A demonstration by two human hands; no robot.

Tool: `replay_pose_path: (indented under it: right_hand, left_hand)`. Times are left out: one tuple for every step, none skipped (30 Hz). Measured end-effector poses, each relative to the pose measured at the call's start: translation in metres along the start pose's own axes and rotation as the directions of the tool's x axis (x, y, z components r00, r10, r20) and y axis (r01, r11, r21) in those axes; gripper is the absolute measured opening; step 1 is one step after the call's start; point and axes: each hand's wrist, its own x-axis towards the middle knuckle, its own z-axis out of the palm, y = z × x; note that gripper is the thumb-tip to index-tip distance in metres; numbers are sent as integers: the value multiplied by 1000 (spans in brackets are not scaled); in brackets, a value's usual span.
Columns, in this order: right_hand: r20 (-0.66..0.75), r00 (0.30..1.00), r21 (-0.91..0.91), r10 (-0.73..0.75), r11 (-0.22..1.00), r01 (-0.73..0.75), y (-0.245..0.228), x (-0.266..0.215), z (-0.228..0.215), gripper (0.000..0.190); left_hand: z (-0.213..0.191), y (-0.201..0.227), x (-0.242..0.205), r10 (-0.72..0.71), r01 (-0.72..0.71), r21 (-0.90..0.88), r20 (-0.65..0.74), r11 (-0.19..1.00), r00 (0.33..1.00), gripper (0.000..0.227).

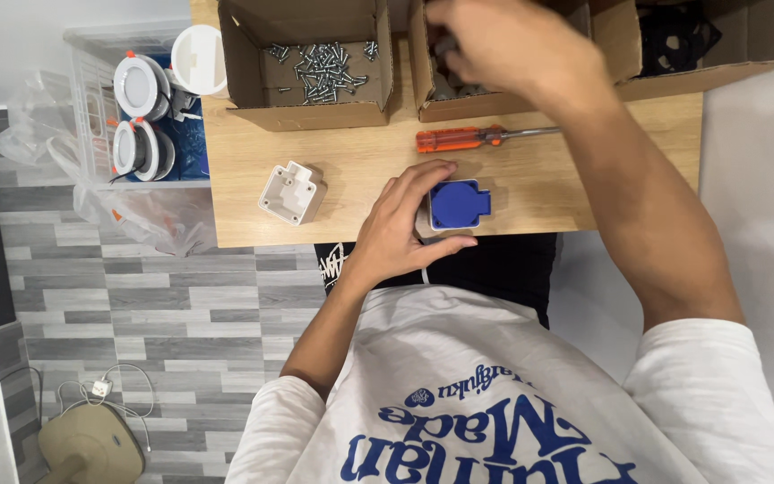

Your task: The person assembles a blue electrical socket by inserting a black internal component and securing it with screws. They use an orange screwdriver to tighten the screws into the blue housing, then attach a white plastic cover to the assembly.

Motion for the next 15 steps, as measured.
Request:
replay_pose_path:
  right_hand:
    - [-59,998,116,-12,993,19,-4,-17,-12,14]
    - [-57,998,116,-10,993,17,4,-24,-9,14]
    - [-158,984,177,-80,978,108,12,-31,-6,10]
    - [-262,955,228,-141,952,203,20,-39,-3,12]
    - [-260,956,231,-138,952,200,19,-52,-3,12]
    - [-362,912,229,-195,929,290,19,-66,-4,11]
    - [-460,853,216,-247,900,378,18,-79,-6,10]
    - [-460,854,219,-244,901,375,14,-92,-5,10]
    - [-548,793,284,-266,833,476,10,-105,-4,16]
    - [-634,724,333,-272,749,573,6,-117,-3,23]
    - [-633,725,335,-271,748,573,10,-124,4,23]
    - [-627,745,440,-228,686,580,13,-131,11,26]
    - [-613,768,539,-185,613,578,17,-139,18,30]
    - [-611,770,543,-182,611,576,23,-141,30,30]
    - [-631,758,559,-165,580,593,30,-144,42,28]
  left_hand:
    - [1,0,1,5,-5,5,-2,1000,1000,88]
    - [1,0,1,4,-4,3,-1,1000,1000,88]
    - [1,0,1,14,-14,13,-4,1000,1000,87]
    - [2,0,1,24,-24,22,-7,999,1000,86]
    - [2,0,1,23,-23,20,-3,1000,1000,86]
    - [2,1,2,7,-7,33,7,999,1000,85]
    - [2,1,2,-8,7,48,18,999,1000,85]
    - [3,1,3,-8,7,47,22,999,1000,85]
    - [3,1,3,-17,16,49,23,999,1000,83]
    - [3,1,2,-25,24,52,24,998,999,81]
    - [4,0,3,-28,26,52,25,998,999,81]
    - [4,-1,3,-20,19,53,22,998,1000,79]
    - [5,-1,2,-14,13,52,22,999,1000,77]
    - [5,-2,2,-17,15,51,25,999,1000,77]
    - [5,-4,2,-5,5,37,25,999,1000,76]
